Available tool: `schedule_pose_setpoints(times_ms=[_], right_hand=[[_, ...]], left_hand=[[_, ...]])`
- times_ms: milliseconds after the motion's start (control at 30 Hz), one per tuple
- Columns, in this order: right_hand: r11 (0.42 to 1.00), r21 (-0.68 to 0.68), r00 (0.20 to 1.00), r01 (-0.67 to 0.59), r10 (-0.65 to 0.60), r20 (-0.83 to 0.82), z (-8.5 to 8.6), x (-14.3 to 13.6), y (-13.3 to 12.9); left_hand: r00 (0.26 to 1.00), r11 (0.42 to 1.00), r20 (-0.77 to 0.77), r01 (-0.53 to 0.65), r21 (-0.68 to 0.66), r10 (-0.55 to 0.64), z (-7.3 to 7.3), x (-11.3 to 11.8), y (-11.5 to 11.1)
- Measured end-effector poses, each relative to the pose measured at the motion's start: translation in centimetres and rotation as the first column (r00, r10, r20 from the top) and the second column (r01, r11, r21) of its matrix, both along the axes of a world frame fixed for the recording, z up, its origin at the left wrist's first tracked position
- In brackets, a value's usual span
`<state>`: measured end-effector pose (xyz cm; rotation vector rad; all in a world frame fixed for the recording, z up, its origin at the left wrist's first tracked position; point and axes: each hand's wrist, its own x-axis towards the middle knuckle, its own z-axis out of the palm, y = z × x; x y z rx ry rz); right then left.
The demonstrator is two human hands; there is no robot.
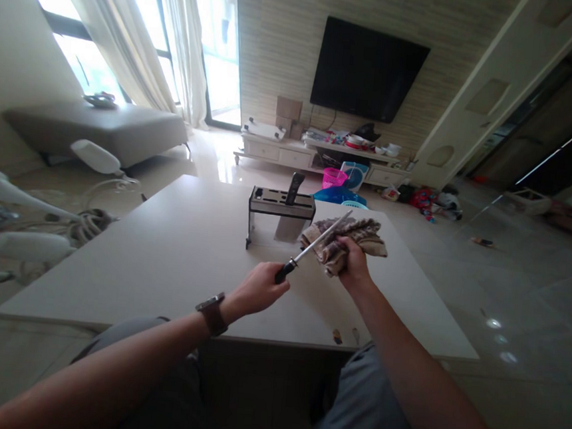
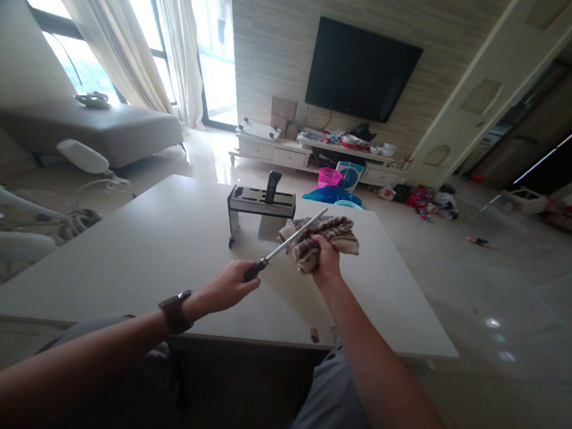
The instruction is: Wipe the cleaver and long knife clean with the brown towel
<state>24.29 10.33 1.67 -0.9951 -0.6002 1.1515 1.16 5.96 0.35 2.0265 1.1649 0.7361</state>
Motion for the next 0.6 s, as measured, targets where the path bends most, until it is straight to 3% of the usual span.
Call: schedule_pose_setpoints(times_ms=[200, 400, 467, 533, 600], right_hand=[[0.992, -0.105, 0.997, -0.07, 0.068, -0.018, -1.5, -6.1, -2.9], [0.99, -0.142, 0.999, -0.025, 0.028, 0.019, -2.8, -7.0, -2.9], [0.99, -0.14, 1.0, -0.015, 0.018, 0.02, -2.7, -6.7, -2.8], [0.99, -0.138, 1.0, -0.014, 0.016, 0.009, -2.4, -6.5, -2.8], [0.991, -0.133, 1.0, -0.009, 0.009, -0.003, -1.9, -6.5, -2.9]], left_hand=[[0.979, 0.988, -0.184, -0.061, 0.139, 0.086, -0.5, 0.3, -0.2], [0.962, 0.987, -0.258, -0.053, 0.155, 0.092, -1.0, 0.5, -0.3], [0.986, 0.996, -0.16, -0.024, 0.091, 0.038, -1.0, 0.5, 0.0], [0.998, 0.995, 0.032, 0.049, -0.085, -0.046, -0.8, 0.4, 0.3], [0.965, 0.932, 0.242, 0.179, -0.315, -0.104, -0.6, 0.2, 0.6]])
